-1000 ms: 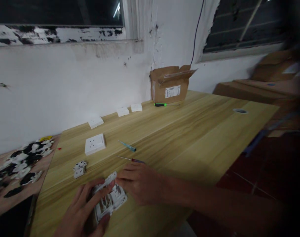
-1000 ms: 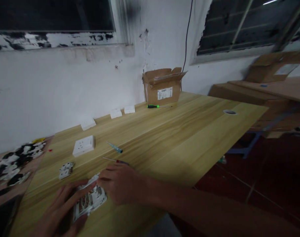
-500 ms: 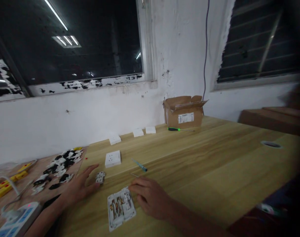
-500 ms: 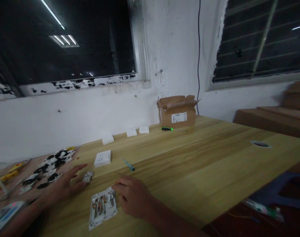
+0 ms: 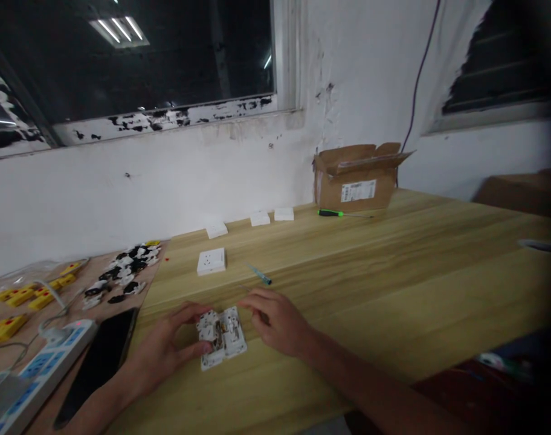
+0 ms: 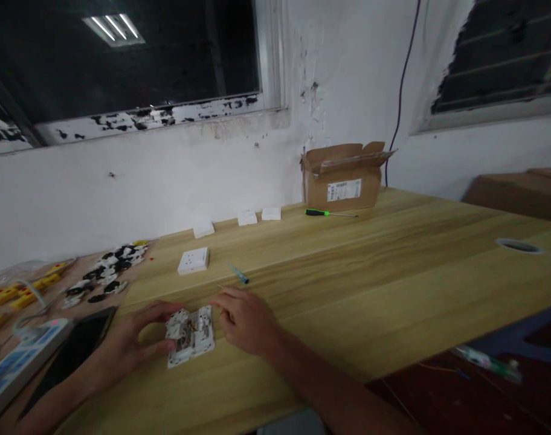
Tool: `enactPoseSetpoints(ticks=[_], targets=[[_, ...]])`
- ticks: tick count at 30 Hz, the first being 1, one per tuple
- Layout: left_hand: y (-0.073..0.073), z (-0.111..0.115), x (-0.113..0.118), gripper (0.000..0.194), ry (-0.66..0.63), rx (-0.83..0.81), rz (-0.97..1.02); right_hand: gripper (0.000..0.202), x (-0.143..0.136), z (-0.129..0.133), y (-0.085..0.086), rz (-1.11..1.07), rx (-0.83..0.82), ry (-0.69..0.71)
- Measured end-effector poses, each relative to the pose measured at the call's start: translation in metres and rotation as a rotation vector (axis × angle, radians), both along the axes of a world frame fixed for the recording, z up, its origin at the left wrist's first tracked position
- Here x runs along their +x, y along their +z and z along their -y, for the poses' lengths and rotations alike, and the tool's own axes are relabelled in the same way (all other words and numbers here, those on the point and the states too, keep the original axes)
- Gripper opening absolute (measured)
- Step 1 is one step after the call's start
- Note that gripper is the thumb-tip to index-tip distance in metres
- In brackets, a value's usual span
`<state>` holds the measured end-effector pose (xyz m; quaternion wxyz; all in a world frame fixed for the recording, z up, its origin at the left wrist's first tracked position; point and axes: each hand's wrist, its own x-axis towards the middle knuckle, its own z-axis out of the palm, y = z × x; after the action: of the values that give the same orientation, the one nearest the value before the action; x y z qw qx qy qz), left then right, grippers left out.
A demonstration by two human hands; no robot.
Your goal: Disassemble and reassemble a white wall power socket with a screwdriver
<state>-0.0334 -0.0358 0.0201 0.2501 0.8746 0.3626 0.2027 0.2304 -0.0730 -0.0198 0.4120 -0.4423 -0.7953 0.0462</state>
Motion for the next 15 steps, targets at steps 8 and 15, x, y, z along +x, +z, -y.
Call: enactPoseSetpoints(ticks=[8,15], targets=[[-0.0047,0.0010,0.0055,0.047,-0.028,0.038,-0.056,0.032,-0.0003,-0.0013,-0.0013,-0.009,0.004,0.010],[-0.0042,0.0070,0.0091,0.043,-0.046,-0.007,-0.059,0.036,-0.0005,0.0012,-0.0016,0.066,0.003,0.037]])
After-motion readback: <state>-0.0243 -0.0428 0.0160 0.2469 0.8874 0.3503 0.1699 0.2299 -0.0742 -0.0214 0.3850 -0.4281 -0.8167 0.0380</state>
